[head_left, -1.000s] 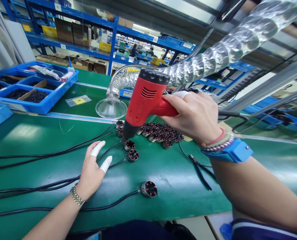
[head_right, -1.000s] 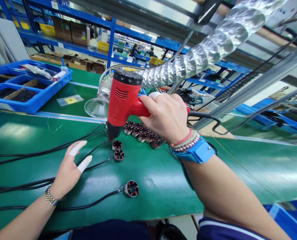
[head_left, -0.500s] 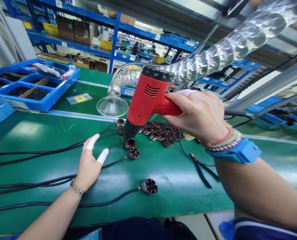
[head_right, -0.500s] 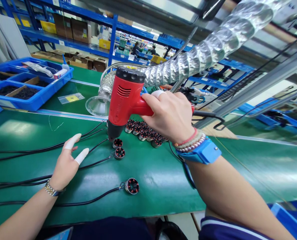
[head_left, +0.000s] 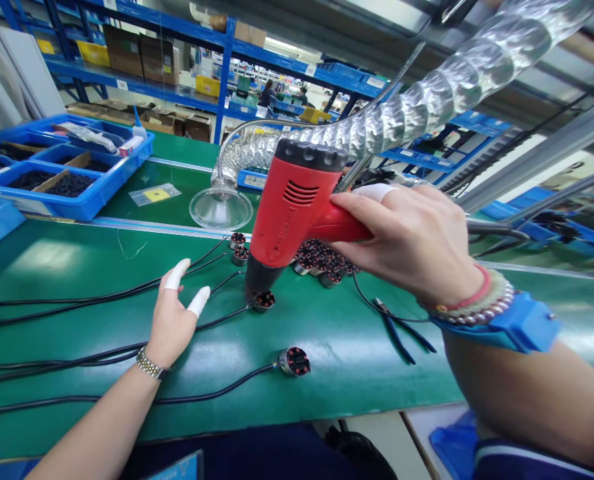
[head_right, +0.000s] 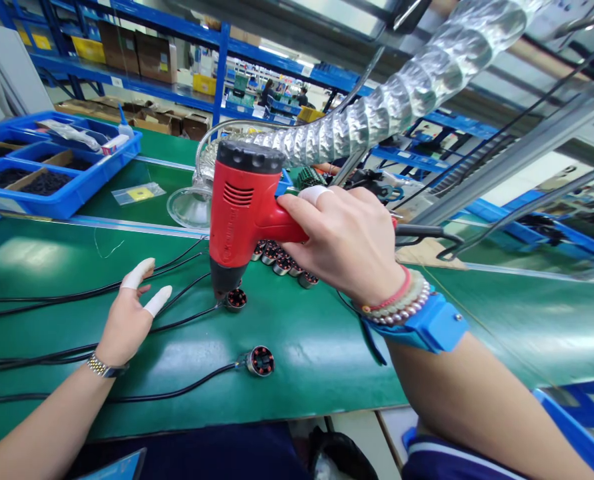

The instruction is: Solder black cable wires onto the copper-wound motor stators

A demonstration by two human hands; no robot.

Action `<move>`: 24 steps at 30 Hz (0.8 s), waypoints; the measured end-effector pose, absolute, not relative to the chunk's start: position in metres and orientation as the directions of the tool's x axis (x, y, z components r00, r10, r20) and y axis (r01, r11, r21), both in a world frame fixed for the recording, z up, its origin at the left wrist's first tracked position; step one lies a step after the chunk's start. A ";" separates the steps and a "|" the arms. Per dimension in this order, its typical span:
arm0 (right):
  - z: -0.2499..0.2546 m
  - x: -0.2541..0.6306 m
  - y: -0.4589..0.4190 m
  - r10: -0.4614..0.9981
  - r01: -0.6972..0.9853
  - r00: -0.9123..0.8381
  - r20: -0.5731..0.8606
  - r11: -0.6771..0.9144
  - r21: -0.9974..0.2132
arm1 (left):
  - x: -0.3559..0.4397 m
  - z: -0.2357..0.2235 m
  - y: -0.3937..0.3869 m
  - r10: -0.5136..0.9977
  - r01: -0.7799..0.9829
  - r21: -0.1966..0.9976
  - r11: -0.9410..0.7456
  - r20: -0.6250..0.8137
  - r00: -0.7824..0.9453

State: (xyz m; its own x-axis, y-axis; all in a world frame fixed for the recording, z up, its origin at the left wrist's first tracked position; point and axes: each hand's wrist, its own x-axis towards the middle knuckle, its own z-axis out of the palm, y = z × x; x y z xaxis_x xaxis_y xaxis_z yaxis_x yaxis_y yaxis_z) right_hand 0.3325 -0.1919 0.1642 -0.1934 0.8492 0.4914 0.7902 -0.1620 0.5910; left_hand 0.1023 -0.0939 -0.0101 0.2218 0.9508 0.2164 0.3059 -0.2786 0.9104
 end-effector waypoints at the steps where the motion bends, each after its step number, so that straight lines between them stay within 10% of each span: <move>1: 0.165 0.332 -0.192 0.850 0.791 -0.193 0.489 -0.161 0.591 | 0.103 -0.010 -0.094 0.950 0.300 0.912 -0.280 0.219 0.223; 24: 0.164 0.332 -0.202 0.825 0.766 -0.247 0.508 -0.155 0.624 | 0.101 -0.011 -0.093 0.945 0.268 0.920 -0.285 0.223 0.239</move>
State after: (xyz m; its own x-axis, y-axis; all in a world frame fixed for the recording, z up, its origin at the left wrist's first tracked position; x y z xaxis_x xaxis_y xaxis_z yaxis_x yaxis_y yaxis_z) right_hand 0.3315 -0.2023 0.1641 -0.2471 0.8249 0.5083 0.7658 -0.1552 0.6241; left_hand 0.1008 -0.0926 -0.0108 0.2394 0.9450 0.2230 0.2682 -0.2851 0.9202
